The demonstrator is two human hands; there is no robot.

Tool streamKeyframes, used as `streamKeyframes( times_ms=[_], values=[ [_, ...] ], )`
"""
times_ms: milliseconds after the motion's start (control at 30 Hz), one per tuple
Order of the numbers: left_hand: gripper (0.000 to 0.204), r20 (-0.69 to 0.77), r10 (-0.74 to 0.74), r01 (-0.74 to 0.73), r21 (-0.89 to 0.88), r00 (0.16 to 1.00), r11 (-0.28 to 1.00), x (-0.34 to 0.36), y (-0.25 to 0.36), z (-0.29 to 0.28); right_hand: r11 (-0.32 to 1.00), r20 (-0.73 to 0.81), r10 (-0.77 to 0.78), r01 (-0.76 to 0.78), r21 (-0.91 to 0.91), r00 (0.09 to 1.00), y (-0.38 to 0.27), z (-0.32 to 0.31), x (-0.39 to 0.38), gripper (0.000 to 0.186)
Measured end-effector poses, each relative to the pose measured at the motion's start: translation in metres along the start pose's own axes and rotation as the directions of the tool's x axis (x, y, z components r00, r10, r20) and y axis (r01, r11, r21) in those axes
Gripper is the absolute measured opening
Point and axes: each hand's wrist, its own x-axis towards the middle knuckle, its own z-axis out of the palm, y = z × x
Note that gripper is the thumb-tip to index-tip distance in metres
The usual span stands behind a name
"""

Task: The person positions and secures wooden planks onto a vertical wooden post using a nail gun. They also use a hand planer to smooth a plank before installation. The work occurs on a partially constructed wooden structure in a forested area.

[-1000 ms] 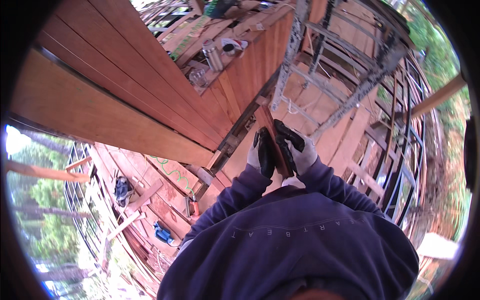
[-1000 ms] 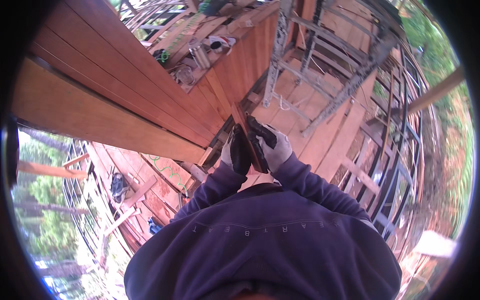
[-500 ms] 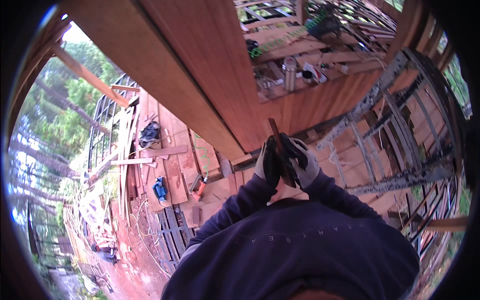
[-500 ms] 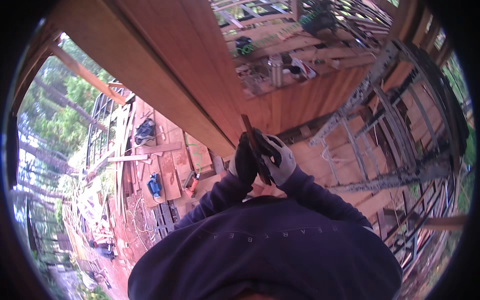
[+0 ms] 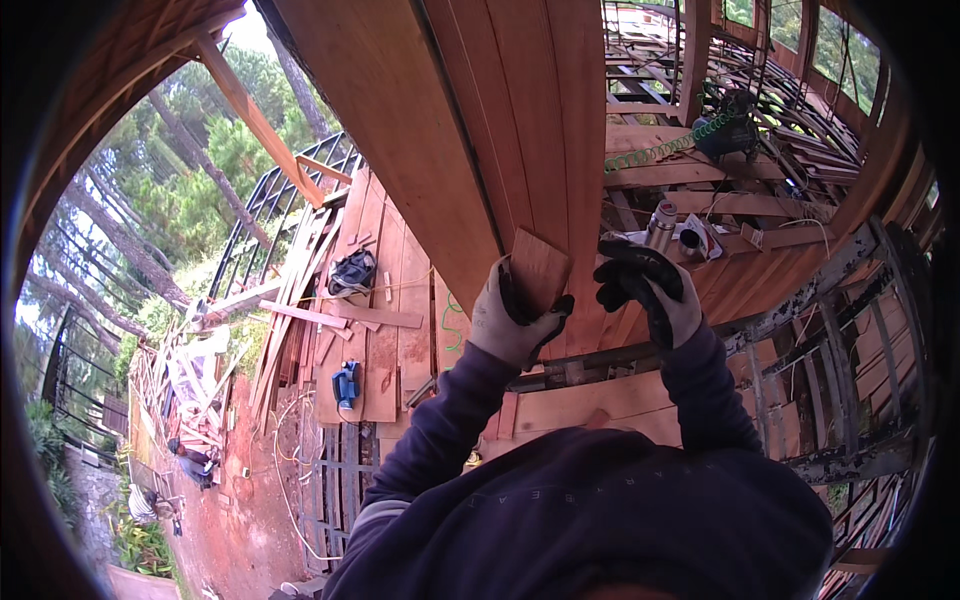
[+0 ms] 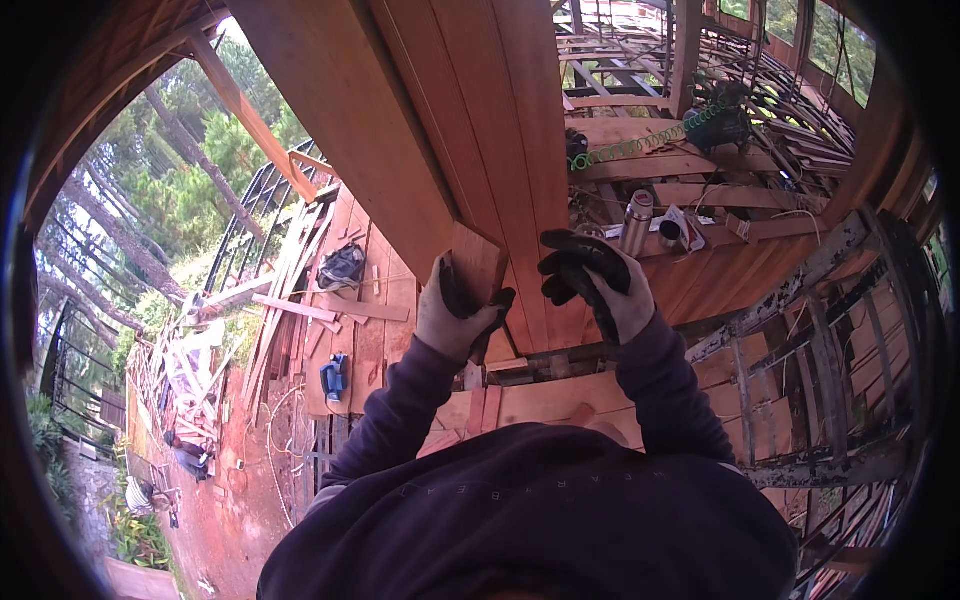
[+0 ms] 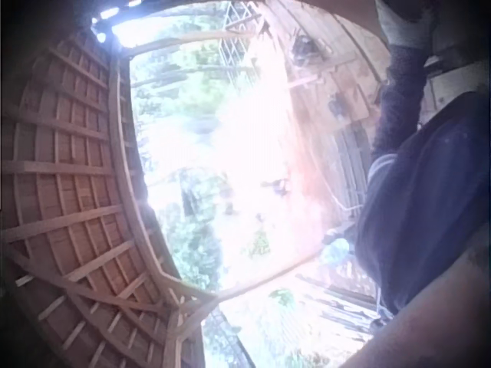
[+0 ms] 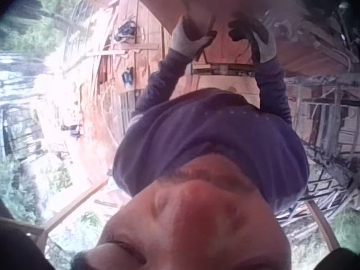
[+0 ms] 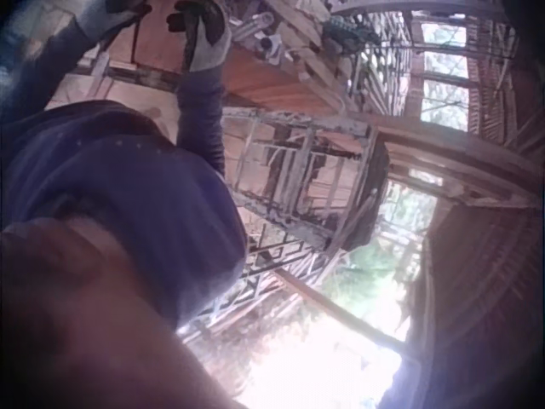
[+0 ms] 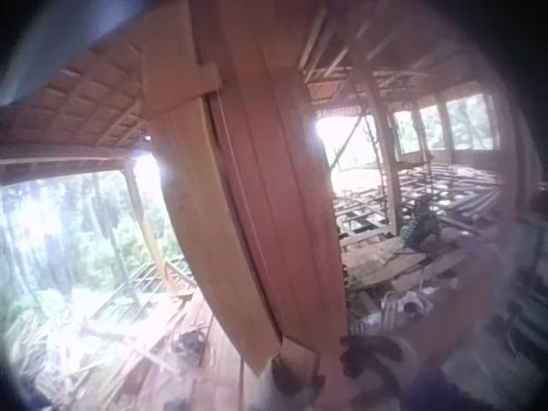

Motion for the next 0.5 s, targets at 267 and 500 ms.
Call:
streamKeyframes(
  times_ms=[267, 500],
  values=[
    [0.070, -0.270, 0.030, -0.064, -0.120, 0.962, 0.991, 0.022, 0.007, 0.033, 0.867, 0.235, -0.183, 0.270, -0.419, 0.954, 0.009, 0.006, 0.023, 0.060],
    [0.045, 0.008, -0.323, 0.153, -0.892, 0.946, 0.426, 0.033, 0.014, 0.077, 0.680, 0.308, -0.331, 0.451, -0.577, 0.892, 0.039, -0.008, 0.007, 0.083]
  ],
)
